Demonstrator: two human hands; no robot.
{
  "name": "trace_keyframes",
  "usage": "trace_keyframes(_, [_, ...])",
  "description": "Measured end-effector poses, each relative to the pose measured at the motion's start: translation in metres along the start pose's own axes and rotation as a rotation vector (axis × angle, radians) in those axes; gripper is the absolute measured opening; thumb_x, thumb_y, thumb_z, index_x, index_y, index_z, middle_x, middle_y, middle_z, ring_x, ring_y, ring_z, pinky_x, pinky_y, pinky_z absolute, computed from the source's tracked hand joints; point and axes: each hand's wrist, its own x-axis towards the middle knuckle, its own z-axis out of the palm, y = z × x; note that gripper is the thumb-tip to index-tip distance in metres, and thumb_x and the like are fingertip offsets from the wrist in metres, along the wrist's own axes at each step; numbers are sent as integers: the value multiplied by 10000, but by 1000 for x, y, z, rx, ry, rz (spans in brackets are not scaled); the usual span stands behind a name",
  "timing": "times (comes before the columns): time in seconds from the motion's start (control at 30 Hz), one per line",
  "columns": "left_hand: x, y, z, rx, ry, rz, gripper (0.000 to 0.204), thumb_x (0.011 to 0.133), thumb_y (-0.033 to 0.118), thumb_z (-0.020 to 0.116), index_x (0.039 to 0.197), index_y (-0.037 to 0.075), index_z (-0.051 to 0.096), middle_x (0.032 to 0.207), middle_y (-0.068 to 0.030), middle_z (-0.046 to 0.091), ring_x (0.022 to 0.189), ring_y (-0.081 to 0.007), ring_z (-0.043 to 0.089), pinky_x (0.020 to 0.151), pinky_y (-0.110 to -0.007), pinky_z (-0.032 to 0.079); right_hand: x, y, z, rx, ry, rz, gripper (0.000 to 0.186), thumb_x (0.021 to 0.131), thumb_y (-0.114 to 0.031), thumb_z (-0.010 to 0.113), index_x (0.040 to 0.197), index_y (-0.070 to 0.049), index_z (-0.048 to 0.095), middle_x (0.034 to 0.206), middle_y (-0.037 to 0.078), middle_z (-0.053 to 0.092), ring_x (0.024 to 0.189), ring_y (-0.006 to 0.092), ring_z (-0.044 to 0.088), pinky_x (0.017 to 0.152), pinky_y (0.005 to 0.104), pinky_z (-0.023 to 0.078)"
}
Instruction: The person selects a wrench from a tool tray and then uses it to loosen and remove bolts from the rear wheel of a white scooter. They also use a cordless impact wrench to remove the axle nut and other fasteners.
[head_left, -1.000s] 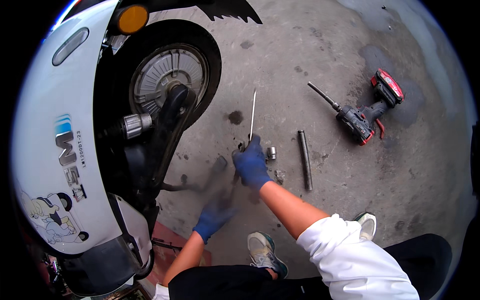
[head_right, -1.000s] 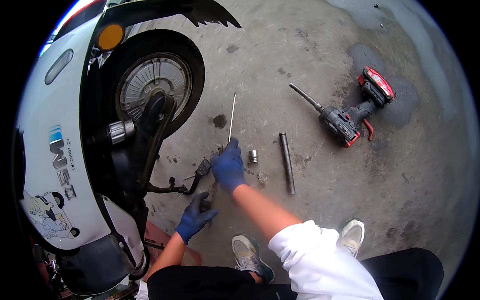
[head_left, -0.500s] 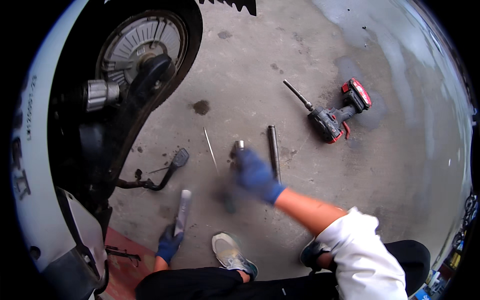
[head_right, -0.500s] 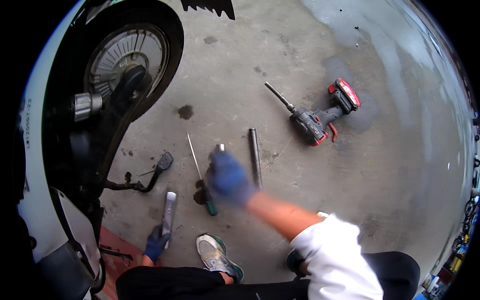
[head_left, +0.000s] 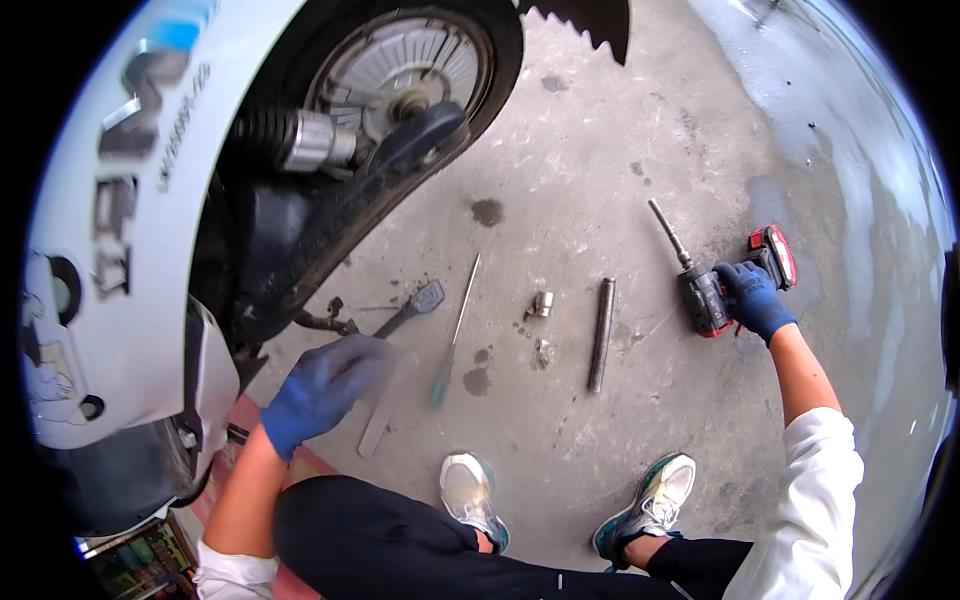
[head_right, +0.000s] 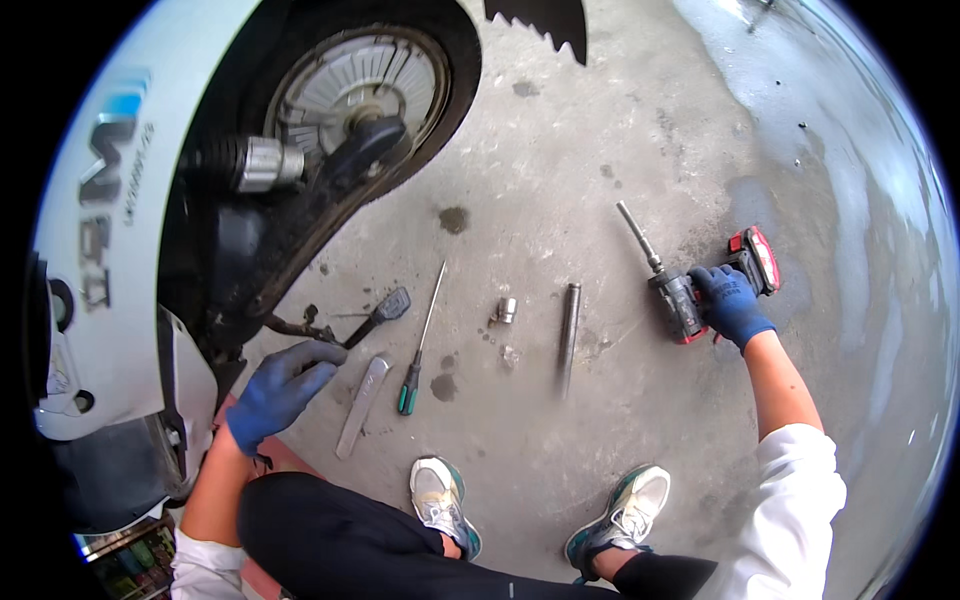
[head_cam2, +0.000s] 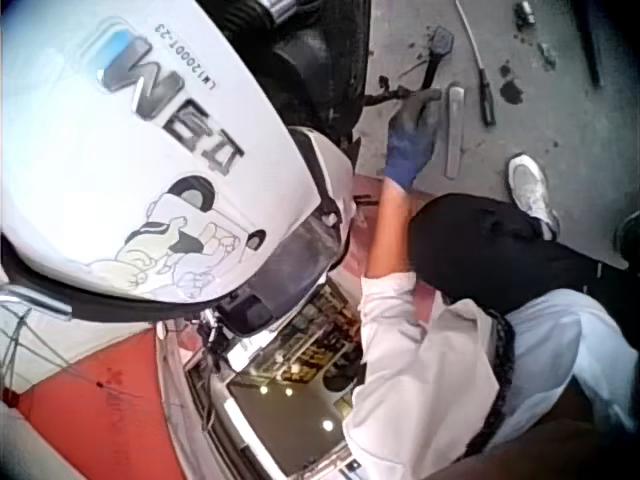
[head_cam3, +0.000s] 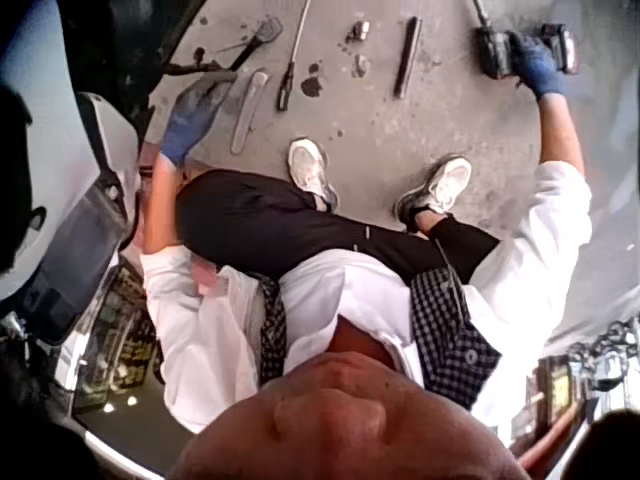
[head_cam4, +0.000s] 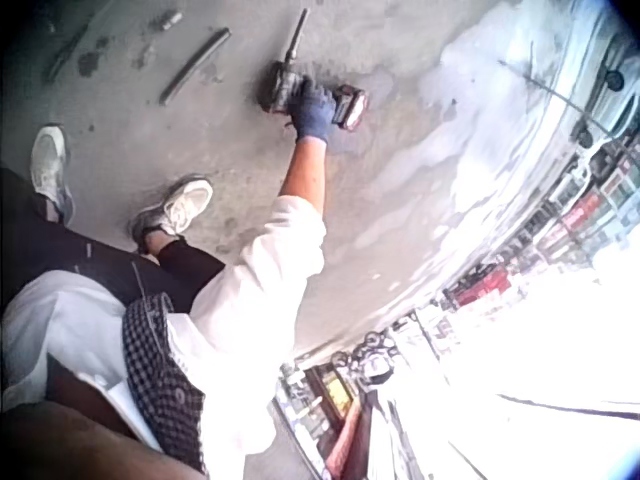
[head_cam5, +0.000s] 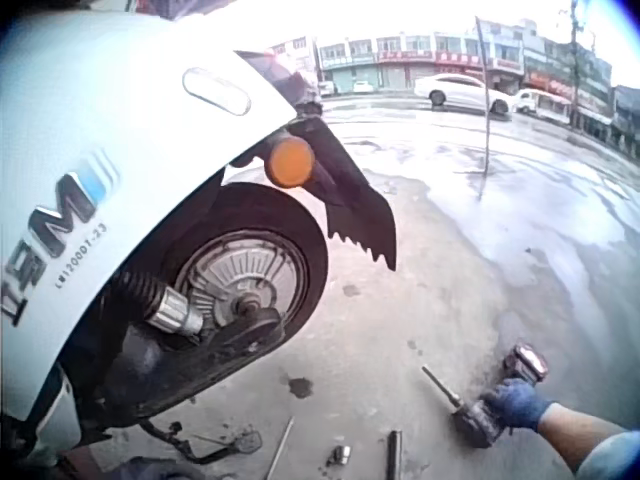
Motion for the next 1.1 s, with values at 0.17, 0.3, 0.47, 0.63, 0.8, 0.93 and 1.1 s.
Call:
trace_keyframes(0.17, [43, 141, 24, 118, 2, 239, 277, 943, 205, 583, 1099, -16, 640, 1041, -124, 672, 945, -205, 655, 845, -316, 512, -24, -47, -13, 257, 274, 30, 541, 672, -143, 692, 1193, -77, 560, 953, 176, 635, 914, 374, 594, 823, 464, 459])
trace_keyframes(0.3, [98, 145, 87, -681, -24, -305, 449, 984, 366, 537, 1163, -43, 592, 1016, -152, 665, 943, -279, 657, 876, -373, 519, -32, -128, -53, 634, 295, 162, 419, 738, -234, 751, 1111, -98, 618, 1046, 151, 655, 991, 350, 617, 810, 427, 507])
trace_keyframes(0.47, [140, 164, 116, -1631, -57, -139, 451, 1019, 384, 457, 1159, -32, 560, 1054, -177, 632, 983, -305, 622, 935, -453, 490, -68, -230, -37, 1527, 611, 241, 487, 785, -127, 801, 1230, -71, 612, 1175, 56, 643, 1048, 175, 605, 926, 334, 494])
trace_keyframes(0.63, [148, 112, 96, -1626, -43, 43, 321, 1029, 250, 440, 1164, -27, 529, 1074, -188, 612, 1047, -317, 599, 967, -501, 488, -34, -304, -33, 2363, 292, 466, 407, 846, -103, 681, 1227, -12, 573, 1072, 97, 661, 883, 147, 609, 759, 300, 524])
trace_keyframes(0.8, [158, 90, 66, -1507, 32, 110, 291, 1024, 210, 452, 1178, -28, 518, 1051, -183, 633, 1046, -337, 631, 921, -484, 532, 5, -339, -36, 2357, 248, 451, 421, 882, -120, 672, 1272, -20, 547, 1154, 98, 631, 888, 151, 618, 784, 310, 532])
trace_keyframes(0.93, [165, 73, 54, -1483, -7, 96, 276, 1011, 179, 491, 1214, -6, 513, 1077, -167, 628, 1029, -318, 637, 905, -470, 538, 23, -360, -30, 2328, 318, 288, 448, 882, -106, 677, 1296, -35, 523, 1168, 92, 624, 970, 156, 615, 846, 318, 520])
trace_keyframes(1.1, [162, 64, 47, -1568, -120, 123, 322, 1000, 222, 521, 1241, 9, 513, 1101, -160, 623, 1045, -298, 627, 930, -463, 523, 20, -363, -36, 2141, 300, 275, 400, 886, -88, 673, 1267, -58, 559, 1100, 71, 641, 916, 163, 640, 823, 335, 536])
